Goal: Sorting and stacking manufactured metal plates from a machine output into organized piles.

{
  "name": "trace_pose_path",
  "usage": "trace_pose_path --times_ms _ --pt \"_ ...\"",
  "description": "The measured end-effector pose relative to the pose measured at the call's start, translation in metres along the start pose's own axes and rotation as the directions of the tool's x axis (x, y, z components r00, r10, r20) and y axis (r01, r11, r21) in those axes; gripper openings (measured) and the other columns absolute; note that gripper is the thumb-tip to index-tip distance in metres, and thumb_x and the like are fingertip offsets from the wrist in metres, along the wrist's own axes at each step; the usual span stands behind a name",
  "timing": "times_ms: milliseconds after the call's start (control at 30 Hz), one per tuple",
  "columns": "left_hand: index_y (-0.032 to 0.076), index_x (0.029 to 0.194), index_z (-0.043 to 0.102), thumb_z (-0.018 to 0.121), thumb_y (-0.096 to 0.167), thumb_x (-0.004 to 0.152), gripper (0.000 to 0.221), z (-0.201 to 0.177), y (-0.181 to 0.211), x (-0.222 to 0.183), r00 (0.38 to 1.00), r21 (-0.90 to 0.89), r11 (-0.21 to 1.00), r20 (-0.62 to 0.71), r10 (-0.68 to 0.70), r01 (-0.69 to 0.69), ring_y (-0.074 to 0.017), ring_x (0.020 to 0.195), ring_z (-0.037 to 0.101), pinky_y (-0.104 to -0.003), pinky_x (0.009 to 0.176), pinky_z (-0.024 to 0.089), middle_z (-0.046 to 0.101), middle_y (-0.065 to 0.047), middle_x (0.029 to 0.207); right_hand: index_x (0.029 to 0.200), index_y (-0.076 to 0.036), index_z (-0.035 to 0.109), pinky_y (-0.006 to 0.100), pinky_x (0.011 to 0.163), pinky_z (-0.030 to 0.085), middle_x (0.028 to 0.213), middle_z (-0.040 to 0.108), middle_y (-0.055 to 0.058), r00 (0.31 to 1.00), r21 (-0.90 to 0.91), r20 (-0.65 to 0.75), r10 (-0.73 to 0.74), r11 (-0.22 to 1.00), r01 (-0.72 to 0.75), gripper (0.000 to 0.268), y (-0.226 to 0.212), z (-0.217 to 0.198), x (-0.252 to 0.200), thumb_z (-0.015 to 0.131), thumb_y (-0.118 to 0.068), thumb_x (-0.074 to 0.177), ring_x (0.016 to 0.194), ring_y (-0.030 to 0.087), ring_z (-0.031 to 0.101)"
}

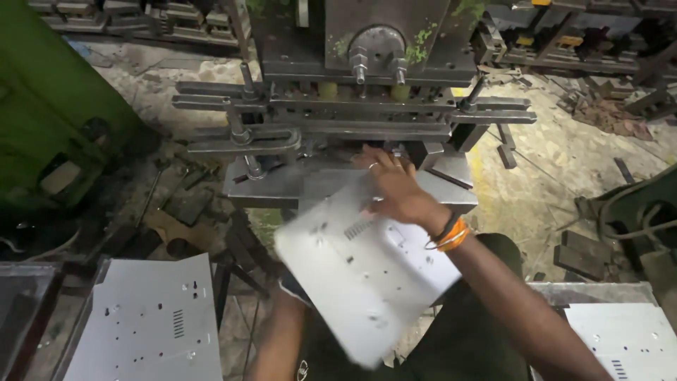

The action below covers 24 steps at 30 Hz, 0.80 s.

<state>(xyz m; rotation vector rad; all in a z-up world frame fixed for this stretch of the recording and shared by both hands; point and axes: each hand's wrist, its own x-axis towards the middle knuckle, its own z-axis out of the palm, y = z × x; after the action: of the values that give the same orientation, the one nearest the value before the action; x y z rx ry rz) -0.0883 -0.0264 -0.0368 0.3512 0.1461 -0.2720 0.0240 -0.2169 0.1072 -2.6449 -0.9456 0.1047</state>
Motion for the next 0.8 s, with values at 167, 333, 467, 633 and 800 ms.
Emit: trace_pose_path --times_ms 167,333,467,633,800 --pt "-0.001 0.141 0.055 0.066 0.023 0.087 0.060 -0.004 0.002 -0.011 0.995 0.055 0.993 0.006 -0.101 0.100 -0.0330 0.107 0.069 -0.043 0.092 0.058 0.067 -0.021 0.124 0.152 -0.013 0.032 0.062 0.119 0.012 0.162 0.021 0.017 0.986 -0.029 -0.147 0.078 0.996 -0.083 0.113 -0.003 0.020 -0.018 0.094 -0.038 0.061 0.151 0.040 0.016" --pt "0.004 0.142 0.053 0.065 0.009 0.077 0.066 0.054 0.010 -0.003 0.966 0.269 0.959 0.211 -0.151 0.091 -0.0297 0.111 0.069 -0.043 0.095 0.058 0.067 -0.017 0.127 0.146 -0.008 0.040 0.061 0.113 0.025 0.157 0.032 0.019 0.929 -0.022 -0.334 0.157 0.985 -0.174 0.103 0.027 0.005 -0.052 0.092 -0.042 0.064 0.144 0.040 0.031" --pt "0.001 0.139 0.059 0.069 0.007 0.083 0.058 -0.017 0.005 0.054 0.973 0.081 0.993 0.223 0.064 -0.084 -0.0296 0.097 0.068 -0.043 0.085 0.058 0.067 -0.016 0.114 0.139 0.001 0.051 0.044 0.096 0.049 0.134 0.057 0.020 0.793 0.293 -0.465 0.394 0.914 -0.282 0.077 0.093 0.020 -0.076 0.083 -0.039 0.082 0.118 0.032 0.058" --pt "-0.001 0.127 0.062 0.069 0.013 0.081 0.049 0.023 0.030 0.084 0.978 0.031 0.983 0.103 0.179 -0.183 -0.0268 0.090 0.070 -0.039 0.079 0.059 0.071 -0.014 0.104 0.127 0.002 0.059 0.028 0.075 0.056 0.103 0.071 0.009 0.770 0.950 -0.082 0.632 0.284 -0.132 0.048 0.092 0.029 -0.066 0.069 -0.032 0.095 0.087 0.017 0.067" --pt "0.001 0.107 0.067 0.073 0.017 0.084 0.028 -0.030 0.039 0.149 0.966 0.053 0.972 -0.113 0.233 -0.229 -0.0267 0.079 0.070 -0.040 0.070 0.058 0.071 -0.013 0.090 0.118 0.000 0.063 0.028 0.064 0.052 0.092 0.068 0.005 0.738 0.982 0.029 0.674 0.120 -0.148 0.035 0.084 0.027 -0.038 0.071 -0.023 0.092 0.071 0.013 0.063"
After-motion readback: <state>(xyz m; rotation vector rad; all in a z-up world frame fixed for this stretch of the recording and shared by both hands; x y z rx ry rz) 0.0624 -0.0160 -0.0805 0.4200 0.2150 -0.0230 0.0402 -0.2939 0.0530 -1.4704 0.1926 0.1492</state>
